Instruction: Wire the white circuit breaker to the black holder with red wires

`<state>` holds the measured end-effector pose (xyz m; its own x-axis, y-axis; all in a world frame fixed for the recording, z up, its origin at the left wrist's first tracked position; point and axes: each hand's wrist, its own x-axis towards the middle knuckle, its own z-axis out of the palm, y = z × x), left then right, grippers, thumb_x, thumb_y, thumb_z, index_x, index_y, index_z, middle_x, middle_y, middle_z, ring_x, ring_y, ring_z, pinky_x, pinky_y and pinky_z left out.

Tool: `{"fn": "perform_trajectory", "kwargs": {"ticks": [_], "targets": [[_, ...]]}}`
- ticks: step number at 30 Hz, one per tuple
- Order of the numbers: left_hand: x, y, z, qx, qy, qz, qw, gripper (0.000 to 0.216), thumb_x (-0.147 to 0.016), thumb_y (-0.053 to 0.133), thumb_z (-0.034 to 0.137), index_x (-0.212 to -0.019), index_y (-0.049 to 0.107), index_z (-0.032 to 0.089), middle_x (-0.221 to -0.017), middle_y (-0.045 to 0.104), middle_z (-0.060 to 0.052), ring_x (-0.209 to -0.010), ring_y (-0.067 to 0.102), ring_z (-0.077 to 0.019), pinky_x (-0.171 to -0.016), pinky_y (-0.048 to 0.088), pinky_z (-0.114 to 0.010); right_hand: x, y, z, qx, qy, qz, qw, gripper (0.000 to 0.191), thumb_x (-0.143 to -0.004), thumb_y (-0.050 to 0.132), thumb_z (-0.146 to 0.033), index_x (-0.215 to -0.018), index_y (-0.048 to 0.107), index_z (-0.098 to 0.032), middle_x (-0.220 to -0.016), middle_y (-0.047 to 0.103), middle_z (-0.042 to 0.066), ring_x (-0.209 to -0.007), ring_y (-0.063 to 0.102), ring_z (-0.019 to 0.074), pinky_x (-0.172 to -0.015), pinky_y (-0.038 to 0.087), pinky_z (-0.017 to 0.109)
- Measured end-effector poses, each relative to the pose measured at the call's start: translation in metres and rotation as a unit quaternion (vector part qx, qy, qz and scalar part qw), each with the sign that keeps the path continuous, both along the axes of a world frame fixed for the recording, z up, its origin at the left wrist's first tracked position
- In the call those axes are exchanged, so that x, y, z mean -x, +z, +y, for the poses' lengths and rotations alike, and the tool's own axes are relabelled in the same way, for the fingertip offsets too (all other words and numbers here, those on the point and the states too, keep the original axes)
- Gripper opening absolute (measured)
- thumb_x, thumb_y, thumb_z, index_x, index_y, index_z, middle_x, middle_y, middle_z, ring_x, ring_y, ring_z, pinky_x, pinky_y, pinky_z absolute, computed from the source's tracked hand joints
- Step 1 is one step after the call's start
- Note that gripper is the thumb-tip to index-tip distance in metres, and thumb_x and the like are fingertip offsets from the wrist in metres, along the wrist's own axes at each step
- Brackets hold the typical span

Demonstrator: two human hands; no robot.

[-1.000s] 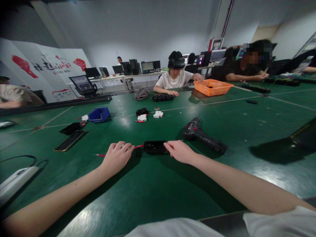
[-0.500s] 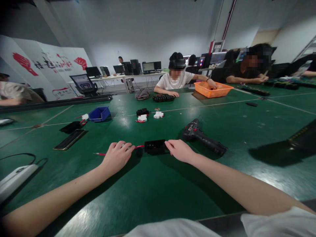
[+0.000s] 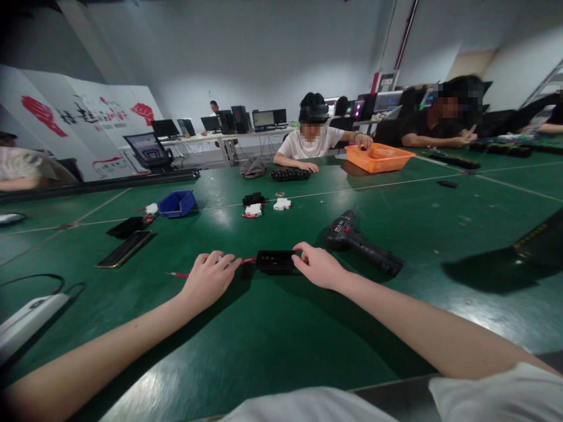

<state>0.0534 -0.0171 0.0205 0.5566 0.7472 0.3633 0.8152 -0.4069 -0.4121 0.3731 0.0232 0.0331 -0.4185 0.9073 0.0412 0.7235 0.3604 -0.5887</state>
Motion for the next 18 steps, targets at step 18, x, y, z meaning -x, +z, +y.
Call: {"fn": "perform_trajectory", "kwargs": {"ticks": [18], "targets": [[0.0005, 0.0003, 0.0001, 0.008, -0.010, -0.011, 1.000, 0.032, -0.096, 0.055, 0.018, -0.125, 0.069, 0.024, -0.112, 0.071, -0.011, -0.104, 0.060, -0.0289, -0.079, 0.042, -0.043, 0.0033, 0.0020, -0.0036, -0.005, 0.001, -0.048, 0.999, 0.045, -0.106, 0.033, -0.040, -0.139, 0.057, -0.020, -0.074, 0.069, 0.003, -0.064, 0.064, 0.0193, -0.059, 0.038, 0.030]]}}
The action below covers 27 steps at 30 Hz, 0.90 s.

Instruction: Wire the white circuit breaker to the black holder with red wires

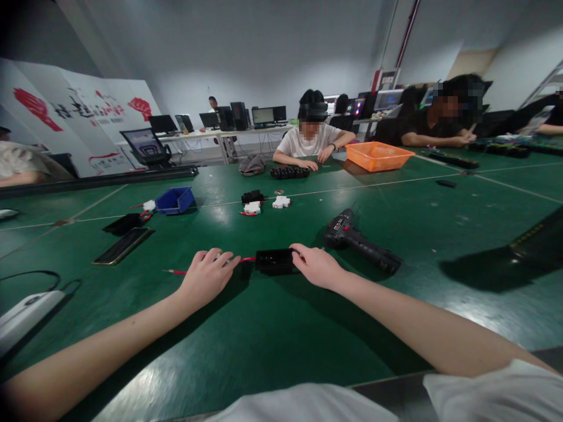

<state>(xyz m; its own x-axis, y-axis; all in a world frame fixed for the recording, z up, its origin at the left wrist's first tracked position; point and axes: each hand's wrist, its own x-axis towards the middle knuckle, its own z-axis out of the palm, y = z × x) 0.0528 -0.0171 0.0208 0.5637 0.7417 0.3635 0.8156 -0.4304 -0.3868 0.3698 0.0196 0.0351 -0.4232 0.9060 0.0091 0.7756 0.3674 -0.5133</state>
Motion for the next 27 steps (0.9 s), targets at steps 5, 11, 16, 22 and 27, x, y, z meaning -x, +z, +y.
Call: {"fn": "perform_trajectory", "kwargs": {"ticks": [5, 11, 16, 22, 27], "targets": [[0.0012, -0.0010, 0.0004, 0.000, 0.001, 0.011, 1.000, 0.034, -0.097, 0.053, 0.018, -0.127, 0.067, 0.024, -0.114, 0.070, -0.010, -0.106, 0.058, -0.0285, -0.081, 0.040, -0.043, 0.0004, 0.0004, 0.0003, -0.009, 0.007, -0.009, 1.000, 0.046, -0.107, 0.031, -0.039, -0.139, 0.057, -0.020, -0.083, 0.072, 0.006, -0.071, 0.066, 0.0206, -0.062, 0.039, 0.030], [0.0013, -0.0014, 0.0000, -0.002, 0.001, 0.004, 1.000, 0.033, -0.097, 0.053, 0.019, -0.126, 0.067, 0.025, -0.113, 0.071, -0.010, -0.105, 0.059, -0.0285, -0.080, 0.041, -0.043, -0.0003, 0.0013, 0.0014, -0.016, 0.011, -0.020, 1.000, 0.047, -0.107, 0.029, -0.040, -0.140, 0.056, -0.021, -0.090, 0.074, 0.008, -0.080, 0.068, 0.0229, -0.066, 0.040, 0.031], [0.0006, -0.0010, -0.0001, -0.004, 0.001, -0.002, 1.000, 0.033, -0.097, 0.053, 0.018, -0.125, 0.068, 0.025, -0.113, 0.071, -0.010, -0.104, 0.060, -0.0282, -0.080, 0.041, -0.042, -0.0009, 0.0047, -0.0027, -0.026, 0.039, -0.043, 0.998, 0.056, -0.100, 0.046, -0.058, -0.141, 0.052, -0.020, -0.086, 0.073, 0.007, -0.073, 0.067, 0.0230, -0.060, 0.038, 0.030], [0.0004, 0.0001, -0.0009, -0.006, 0.003, 0.000, 1.000, 0.033, -0.097, 0.053, 0.017, -0.126, 0.067, 0.024, -0.112, 0.071, -0.010, -0.105, 0.059, -0.0286, -0.080, 0.040, -0.043, -0.0018, 0.0010, -0.0011, -0.037, 0.054, -0.030, 0.997, 0.051, -0.091, 0.064, -0.051, -0.133, 0.053, -0.024, -0.082, 0.070, 0.003, -0.070, 0.066, 0.0209, -0.058, 0.039, 0.028], [-0.0004, 0.0012, -0.0021, -0.002, 0.007, -0.008, 1.000, 0.030, -0.096, 0.053, 0.016, -0.122, 0.067, 0.022, -0.108, 0.070, -0.010, -0.104, 0.057, -0.0286, -0.079, 0.039, -0.043, -0.0055, -0.0036, 0.0062, -0.012, 0.066, 0.005, 0.998, 0.050, -0.090, 0.066, -0.052, -0.130, 0.055, -0.025, -0.075, 0.066, -0.002, -0.064, 0.062, 0.0187, -0.058, 0.038, 0.028]]}}
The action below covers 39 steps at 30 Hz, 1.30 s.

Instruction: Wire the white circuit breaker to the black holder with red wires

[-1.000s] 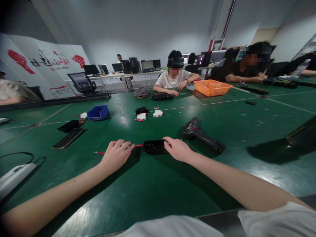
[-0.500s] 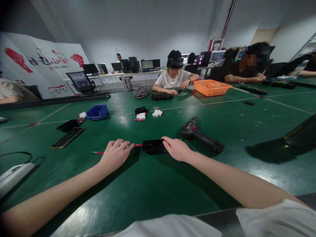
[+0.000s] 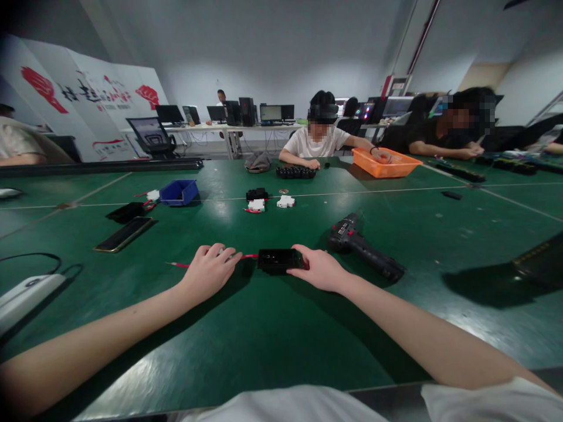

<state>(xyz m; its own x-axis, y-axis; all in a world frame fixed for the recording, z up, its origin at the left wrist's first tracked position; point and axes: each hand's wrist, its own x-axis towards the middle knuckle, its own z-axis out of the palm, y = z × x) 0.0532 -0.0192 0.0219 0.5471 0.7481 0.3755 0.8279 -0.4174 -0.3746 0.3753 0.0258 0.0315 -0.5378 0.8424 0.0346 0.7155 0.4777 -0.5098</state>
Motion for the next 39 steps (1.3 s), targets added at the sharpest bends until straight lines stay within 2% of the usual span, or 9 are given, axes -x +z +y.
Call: {"fn": "perform_trajectory", "kwargs": {"ticks": [6, 13, 16, 20, 23, 27, 32, 34, 39], "targets": [[0.000, -0.002, 0.000, -0.005, -0.001, -0.003, 1.000, 0.027, -0.096, 0.053, 0.016, -0.118, 0.068, 0.022, -0.108, 0.069, -0.010, -0.104, 0.057, -0.0288, -0.080, 0.038, -0.043, -0.003, 0.001, 0.001, 0.023, 0.002, 0.006, 1.000, 0.055, -0.087, 0.069, -0.055, -0.129, 0.054, -0.023, -0.075, 0.065, -0.002, -0.064, 0.061, 0.0178, -0.056, 0.037, 0.027], [-0.001, 0.000, 0.001, -0.002, -0.007, -0.021, 1.000, 0.021, -0.096, 0.051, 0.015, -0.103, 0.070, 0.020, -0.100, 0.069, -0.010, -0.100, 0.058, -0.0282, -0.078, 0.039, -0.043, -0.002, 0.001, -0.004, -0.004, -0.003, -0.029, 1.000, 0.055, -0.085, 0.070, -0.058, -0.124, 0.054, -0.021, -0.078, 0.067, 0.000, -0.067, 0.063, 0.0197, -0.055, 0.036, 0.027], [-0.001, 0.001, 0.000, -0.012, -0.004, -0.002, 1.000, 0.021, -0.097, 0.049, 0.016, -0.100, 0.070, 0.019, -0.099, 0.069, -0.010, -0.099, 0.058, -0.0282, -0.077, 0.040, -0.044, -0.004, 0.004, -0.004, -0.006, 0.010, -0.036, 0.999, 0.065, -0.086, 0.070, -0.057, -0.135, 0.051, -0.020, -0.082, 0.068, 0.002, -0.070, 0.064, 0.0208, -0.057, 0.037, 0.027], [-0.002, 0.002, 0.000, -0.022, 0.000, 0.014, 1.000, 0.022, -0.098, 0.047, 0.015, -0.096, 0.069, 0.019, -0.097, 0.069, -0.009, -0.097, 0.059, -0.0281, -0.076, 0.040, -0.043, -0.015, 0.010, 0.001, -0.006, 0.050, -0.077, 0.996, 0.085, -0.088, 0.068, -0.047, -0.158, 0.030, -0.019, -0.085, 0.068, 0.003, -0.070, 0.062, 0.0197, -0.058, 0.037, 0.027], [-0.002, 0.002, 0.000, -0.017, -0.001, 0.006, 1.000, 0.022, -0.097, 0.048, 0.014, -0.095, 0.069, 0.019, -0.095, 0.069, -0.010, -0.097, 0.059, -0.0284, -0.076, 0.041, -0.043, -0.024, 0.010, 0.008, -0.022, 0.055, -0.102, 0.993, 0.069, -0.091, 0.061, -0.035, -0.154, 0.039, -0.017, -0.081, 0.066, 0.001, -0.066, 0.058, 0.0172, -0.057, 0.034, 0.027], [-0.002, 0.002, 0.001, -0.016, -0.015, -0.027, 0.999, 0.021, -0.097, 0.050, 0.016, -0.095, 0.071, 0.019, -0.094, 0.069, -0.010, -0.098, 0.059, -0.0285, -0.085, 0.043, -0.046, -0.028, 0.002, 0.015, -0.058, 0.068, -0.095, 0.991, 0.036, -0.093, 0.057, -0.032, -0.126, 0.064, -0.019, -0.076, 0.064, 0.000, -0.066, 0.056, 0.0159, -0.060, 0.033, 0.027], [0.000, 0.003, 0.002, -0.043, -0.033, -0.023, 0.998, 0.026, -0.101, 0.047, 0.024, -0.094, 0.072, 0.019, -0.091, 0.069, -0.007, -0.095, 0.059, -0.0255, -0.106, 0.035, -0.054, -0.026, -0.006, 0.018, -0.067, 0.056, -0.067, 0.994, 0.025, -0.093, 0.057, -0.032, -0.112, 0.067, -0.018, -0.071, 0.062, -0.002, -0.064, 0.055, 0.0149, -0.061, 0.032, 0.026], [0.000, 0.003, 0.002, -0.039, -0.038, -0.030, 0.998, 0.027, -0.101, 0.048, 0.026, -0.092, 0.072, 0.019, -0.089, 0.069, -0.007, -0.094, 0.060, -0.0249, -0.104, 0.037, -0.051, -0.026, -0.007, 0.019, -0.068, 0.054, -0.060, 0.994, 0.024, -0.092, 0.058, -0.030, -0.111, 0.067, -0.019, -0.069, 0.062, -0.002, -0.063, 0.054, 0.0147, -0.061, 0.032, 0.026], [0.000, 0.002, 0.004, -0.041, -0.046, -0.040, 0.997, 0.024, -0.100, 0.053, 0.027, -0.087, 0.070, 0.018, -0.086, 0.068, -0.008, -0.090, 0.059, -0.0245, -0.082, 0.041, -0.041, -0.026, -0.008, 0.019, -0.084, 0.043, -0.052, 0.994, 0.021, -0.093, 0.055, -0.026, -0.107, 0.069, -0.019, -0.071, 0.065, -0.001, -0.064, 0.058, 0.0154, -0.061, 0.035, 0.027]]}}
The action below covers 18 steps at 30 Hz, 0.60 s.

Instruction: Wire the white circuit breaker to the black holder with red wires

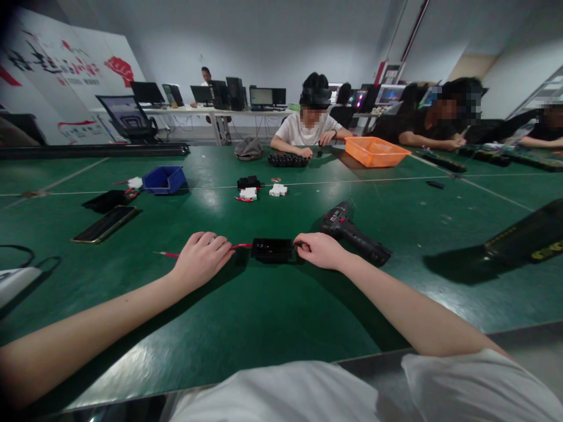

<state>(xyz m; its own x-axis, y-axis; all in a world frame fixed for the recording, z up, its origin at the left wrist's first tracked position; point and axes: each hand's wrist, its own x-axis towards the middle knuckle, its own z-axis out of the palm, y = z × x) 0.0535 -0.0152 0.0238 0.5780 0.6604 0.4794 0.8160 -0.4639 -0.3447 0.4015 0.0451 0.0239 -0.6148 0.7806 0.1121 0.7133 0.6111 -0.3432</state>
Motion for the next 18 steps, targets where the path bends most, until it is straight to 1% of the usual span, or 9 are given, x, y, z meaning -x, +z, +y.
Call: {"fn": "perform_trajectory", "kwargs": {"ticks": [4, 7, 10, 12, 15, 18], "targets": [[-0.0008, -0.0010, 0.0002, -0.025, 0.001, 0.021, 0.999, 0.019, -0.100, 0.054, 0.024, -0.091, 0.071, 0.019, -0.083, 0.067, -0.007, -0.086, 0.058, -0.0238, -0.077, 0.038, -0.039, 0.0017, -0.0016, 0.0024, -0.021, -0.015, 0.003, 1.000, 0.022, -0.097, 0.052, -0.028, -0.105, 0.071, -0.019, -0.075, 0.070, 0.001, -0.068, 0.063, 0.0175, -0.063, 0.041, 0.028], [-0.0009, -0.0007, -0.0001, -0.029, 0.007, 0.032, 0.999, 0.018, -0.099, 0.055, 0.021, -0.091, 0.070, 0.019, -0.083, 0.067, -0.007, -0.085, 0.057, -0.0237, -0.074, 0.036, -0.038, 0.0029, -0.0034, 0.0052, -0.033, -0.022, 0.004, 0.999, 0.025, -0.099, 0.051, -0.030, -0.107, 0.072, -0.020, -0.085, 0.075, 0.004, -0.074, 0.068, 0.0202, -0.067, 0.047, 0.030], [-0.0004, -0.0005, 0.0003, -0.026, 0.007, 0.038, 0.999, 0.018, -0.098, 0.055, 0.021, -0.089, 0.070, 0.018, -0.083, 0.066, -0.007, -0.085, 0.057, -0.0241, -0.072, 0.035, -0.039, 0.0031, -0.0057, 0.0074, -0.047, -0.016, 0.018, 0.999, 0.029, -0.101, 0.047, -0.030, -0.108, 0.073, -0.020, -0.104, 0.078, 0.007, -0.091, 0.072, 0.0239, -0.080, 0.052, 0.034], [0.0003, -0.0010, 0.0009, -0.021, 0.005, 0.035, 0.999, 0.018, -0.098, 0.055, 0.021, -0.089, 0.070, 0.018, -0.083, 0.066, -0.007, -0.085, 0.056, -0.0243, -0.072, 0.035, -0.039, 0.0029, -0.0067, 0.0080, -0.056, -0.010, 0.026, 0.998, 0.031, -0.102, 0.045, -0.030, -0.109, 0.074, -0.019, -0.111, 0.077, 0.008, -0.099, 0.072, 0.0254, -0.087, 0.053, 0.037], [0.0016, -0.0025, 0.0017, -0.019, -0.002, 0.028, 0.999, 0.017, -0.098, 0.054, 0.020, -0.092, 0.071, 0.018, -0.085, 0.067, -0.007, -0.085, 0.056, -0.0244, -0.072, 0.035, -0.039, 0.0030, -0.0067, 0.0081, -0.065, -0.007, 0.023, 0.998, 0.033, -0.103, 0.044, -0.030, -0.108, 0.074, -0.018, -0.107, 0.076, 0.009, -0.098, 0.071, 0.0261, -0.087, 0.054, 0.039], [0.0024, -0.0030, 0.0019, -0.019, -0.004, 0.027, 0.999, 0.017, -0.098, 0.055, 0.019, -0.095, 0.071, 0.019, -0.086, 0.068, -0.006, -0.085, 0.056, -0.0247, -0.072, 0.035, -0.039, 0.0034, -0.0060, 0.0082, -0.067, -0.011, 0.031, 0.997, 0.030, -0.102, 0.045, -0.027, -0.104, 0.073, -0.018, -0.102, 0.075, 0.010, -0.095, 0.070, 0.0257, -0.086, 0.053, 0.039]]}}
